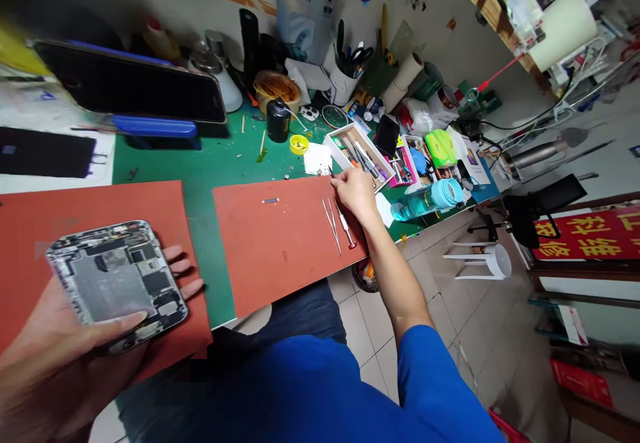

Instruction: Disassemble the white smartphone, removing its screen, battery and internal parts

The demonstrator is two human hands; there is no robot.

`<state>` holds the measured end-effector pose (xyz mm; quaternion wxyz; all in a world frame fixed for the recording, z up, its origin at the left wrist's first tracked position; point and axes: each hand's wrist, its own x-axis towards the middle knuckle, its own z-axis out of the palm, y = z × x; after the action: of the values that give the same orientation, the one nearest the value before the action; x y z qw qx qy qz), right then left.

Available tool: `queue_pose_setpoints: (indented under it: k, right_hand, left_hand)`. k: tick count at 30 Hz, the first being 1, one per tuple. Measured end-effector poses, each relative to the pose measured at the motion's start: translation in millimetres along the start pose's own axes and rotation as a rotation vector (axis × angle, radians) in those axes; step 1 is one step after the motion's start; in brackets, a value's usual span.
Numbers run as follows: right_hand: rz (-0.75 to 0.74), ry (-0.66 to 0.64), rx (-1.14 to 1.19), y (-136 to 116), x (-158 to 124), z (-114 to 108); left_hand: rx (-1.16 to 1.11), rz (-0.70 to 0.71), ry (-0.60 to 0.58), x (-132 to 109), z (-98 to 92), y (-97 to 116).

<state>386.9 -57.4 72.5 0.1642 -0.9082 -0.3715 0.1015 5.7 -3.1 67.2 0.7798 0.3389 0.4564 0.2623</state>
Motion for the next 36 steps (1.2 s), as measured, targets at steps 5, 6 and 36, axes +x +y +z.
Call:
queue_pose_setpoints:
  k: [5, 6, 36]
  right_hand:
    - [-0.01, 0.053, -0.039, 2.2, -19.8, -5.2]
    - [-0.02, 0.058, -0.041, 1.7, -32.4, -7.3]
    - [-0.485, -0.303, 0.165, 5.0, -134.0, 6.1]
  left_hand:
    - [0.048, -0.018, -0.063, 4.0, -2.0, 0.2]
    - [0.029, 0.007, -0.06, 5.4, -2.6, -2.5]
    - [-0.229, 0.184, -0.215, 4.5, -5.0, -28.3]
